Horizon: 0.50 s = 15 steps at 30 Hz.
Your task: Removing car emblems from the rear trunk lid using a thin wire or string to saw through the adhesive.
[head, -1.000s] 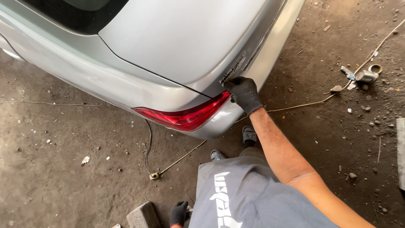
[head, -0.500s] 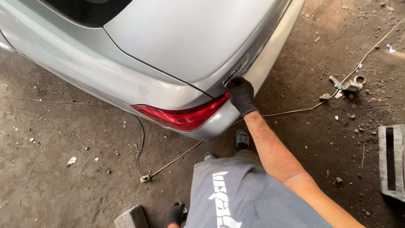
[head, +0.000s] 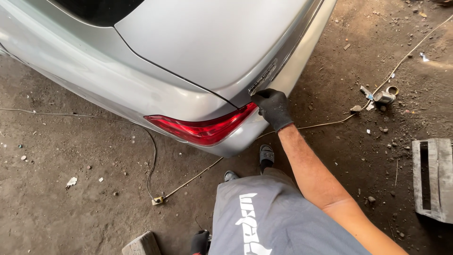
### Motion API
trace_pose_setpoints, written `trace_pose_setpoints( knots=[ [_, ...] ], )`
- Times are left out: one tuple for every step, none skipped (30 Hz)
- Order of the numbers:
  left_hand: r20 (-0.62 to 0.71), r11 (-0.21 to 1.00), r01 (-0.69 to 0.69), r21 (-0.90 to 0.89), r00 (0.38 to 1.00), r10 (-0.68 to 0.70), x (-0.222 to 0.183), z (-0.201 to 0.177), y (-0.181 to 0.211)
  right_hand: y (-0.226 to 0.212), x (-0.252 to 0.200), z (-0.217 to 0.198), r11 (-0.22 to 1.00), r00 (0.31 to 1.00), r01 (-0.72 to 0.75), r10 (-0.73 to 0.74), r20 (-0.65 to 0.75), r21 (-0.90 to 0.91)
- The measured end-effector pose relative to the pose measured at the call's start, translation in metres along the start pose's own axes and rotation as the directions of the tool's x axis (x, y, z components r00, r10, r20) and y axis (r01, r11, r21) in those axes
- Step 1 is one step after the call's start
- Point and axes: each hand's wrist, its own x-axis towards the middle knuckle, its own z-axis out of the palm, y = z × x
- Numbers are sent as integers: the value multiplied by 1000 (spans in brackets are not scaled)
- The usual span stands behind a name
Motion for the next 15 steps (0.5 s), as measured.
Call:
trace_pose_setpoints(
  knots=[
    [1, 1000, -4, 1, 1000, 4, 3, 1, 2, 1, 4, 2, 1000, 1000, 2, -2, -3, 2],
    [4, 998, 44, -44, 999, -44, 4, 2, 2, 3, 7, 5, 1000, 1000, -24, 24, -19, -15],
    [10, 992, 92, -89, 996, -92, 5, 3, 2, 4, 10, 7, 998, 998, -51, 50, -35, -31],
    [10, 992, 93, -89, 996, -92, 7, 1, 0, 8, 13, 8, 998, 998, -51, 50, -35, -32],
    [20, 976, 139, -167, 990, -138, 8, -2, -2, 11, 16, 9, 999, 998, -41, 41, -40, -4],
    [36, 953, 183, -244, 983, -179, 12, -1, -1, 13, 21, 9, 999, 998, -27, 29, -48, 23],
    [39, 953, 181, -244, 984, -176, 14, -5, 1, 13, 22, 10, 999, 998, -24, 25, -51, 21],
    [44, 942, 211, -261, 977, -207, 12, -8, 0, 14, 21, 11, 1000, 999, -4, 3, -49, -16],
    [49, 930, 241, -277, 970, -237, 10, -11, -2, 15, 20, 13, 998, 999, 17, -19, -46, -54],
    [55, 929, 242, -278, 970, -237, 12, -13, -4, 39, 36, 12, 998, 999, 19, -21, -48, -59],
    [56, 945, 225, -238, 974, -218, 14, -15, -6, 64, 53, 12, 691, 866, 407, -501, 11, -597],
    [56, 959, 206, -196, 978, -199, 17, -18, -7, 88, 69, 11, 17, 569, 509, -756, 322, -860],
    [61, 958, 206, -197, 978, -198, 17, -20, -3, 72, 59, 18, 13, 569, 507, -756, 323, -862],
    [68, 963, 211, -167, 977, -202, 15, -22, 0, 56, 48, 25, 492, 797, 398, -603, 27, -774],
    [74, 967, 215, -138, 976, -207, 14, -23, 3, 41, 37, 31, 843, 941, 159, -287, -180, -513]
  ],
)
